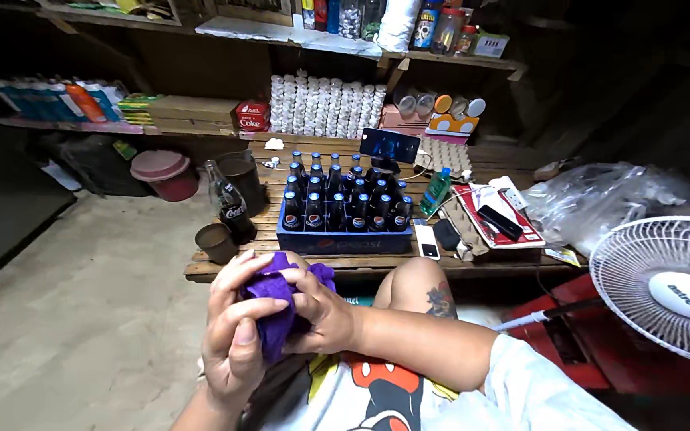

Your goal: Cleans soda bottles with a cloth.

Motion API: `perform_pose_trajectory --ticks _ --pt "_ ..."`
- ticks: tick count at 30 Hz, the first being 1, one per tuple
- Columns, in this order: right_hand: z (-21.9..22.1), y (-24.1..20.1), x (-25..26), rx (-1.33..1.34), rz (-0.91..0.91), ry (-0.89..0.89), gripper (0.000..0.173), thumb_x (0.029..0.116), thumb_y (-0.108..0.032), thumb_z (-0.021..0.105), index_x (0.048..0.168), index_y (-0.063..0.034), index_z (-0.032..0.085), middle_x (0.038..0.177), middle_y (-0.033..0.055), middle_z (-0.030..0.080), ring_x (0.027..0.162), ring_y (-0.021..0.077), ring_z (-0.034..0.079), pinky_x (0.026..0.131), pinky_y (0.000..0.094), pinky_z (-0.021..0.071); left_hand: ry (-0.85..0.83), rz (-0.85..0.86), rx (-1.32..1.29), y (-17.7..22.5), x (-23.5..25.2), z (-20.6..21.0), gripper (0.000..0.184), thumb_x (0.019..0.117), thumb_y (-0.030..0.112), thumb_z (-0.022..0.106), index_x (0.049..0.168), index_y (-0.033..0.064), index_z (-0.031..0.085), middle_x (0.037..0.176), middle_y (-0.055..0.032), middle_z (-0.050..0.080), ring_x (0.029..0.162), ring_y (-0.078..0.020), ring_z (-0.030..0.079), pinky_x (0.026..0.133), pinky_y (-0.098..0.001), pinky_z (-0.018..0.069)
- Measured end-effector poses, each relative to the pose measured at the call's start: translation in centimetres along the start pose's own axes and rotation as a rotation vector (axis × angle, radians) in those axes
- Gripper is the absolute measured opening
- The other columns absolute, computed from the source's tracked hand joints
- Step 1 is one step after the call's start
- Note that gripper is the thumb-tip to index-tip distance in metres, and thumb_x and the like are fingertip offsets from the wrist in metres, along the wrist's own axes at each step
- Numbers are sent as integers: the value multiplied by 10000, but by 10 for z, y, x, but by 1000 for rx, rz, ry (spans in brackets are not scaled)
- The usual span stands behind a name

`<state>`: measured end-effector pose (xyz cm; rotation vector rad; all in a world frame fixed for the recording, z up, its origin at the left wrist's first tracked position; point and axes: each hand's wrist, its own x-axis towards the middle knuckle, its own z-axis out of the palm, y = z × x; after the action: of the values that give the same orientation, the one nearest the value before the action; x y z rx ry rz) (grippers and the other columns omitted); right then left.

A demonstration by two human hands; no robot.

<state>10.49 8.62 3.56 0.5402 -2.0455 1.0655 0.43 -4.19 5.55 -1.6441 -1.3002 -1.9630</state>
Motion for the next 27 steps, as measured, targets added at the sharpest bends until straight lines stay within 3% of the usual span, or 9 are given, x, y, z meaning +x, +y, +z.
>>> perform_pose_trajectory --ticks 4,7,13,17,27 --pt "-4 -7 6 -139 -57 -27 528 926 -356 718 1294 -15 552 1343 266 570 1266 335 566 1117 432 418 -101 -83 95 7 -1 -6 412 1087 506 319 1365 378 595 1630 46 380 1550 -251 252 1275 -531 145" --pt "-9 -12 18 -228 -48 -103 494 908 -308 714 1219 62 614 1228 269 659 1182 366 639 1057 468 482 -109 -131 153 9 -1 -13 441 1082 519 328 1466 403 511 1698 27 244 1584 -289 124 1277 -569 60" --pt "-11 -5 26 -106 99 -238 571 857 -278 762 1242 113 604 1259 284 641 1257 400 588 1095 522 434 -69 -172 106 12 -4 -15 429 1084 512 337 1431 385 556 1700 7 240 1585 -292 119 1280 -544 89" --pt "-8 4 18 -57 142 -240 605 835 -285 782 1256 106 594 1277 293 625 1277 410 565 1113 532 418 -81 -177 90 12 -7 -16 430 1088 505 326 1425 378 562 1698 -4 247 1582 -308 132 1280 -540 117" --pt "-4 8 8 -44 147 -201 665 834 -300 789 1304 107 552 1326 339 567 1288 432 541 1110 505 430 -120 -204 139 16 -10 -16 462 1093 520 273 1447 381 535 1682 -11 294 1573 -291 185 1265 -604 71"
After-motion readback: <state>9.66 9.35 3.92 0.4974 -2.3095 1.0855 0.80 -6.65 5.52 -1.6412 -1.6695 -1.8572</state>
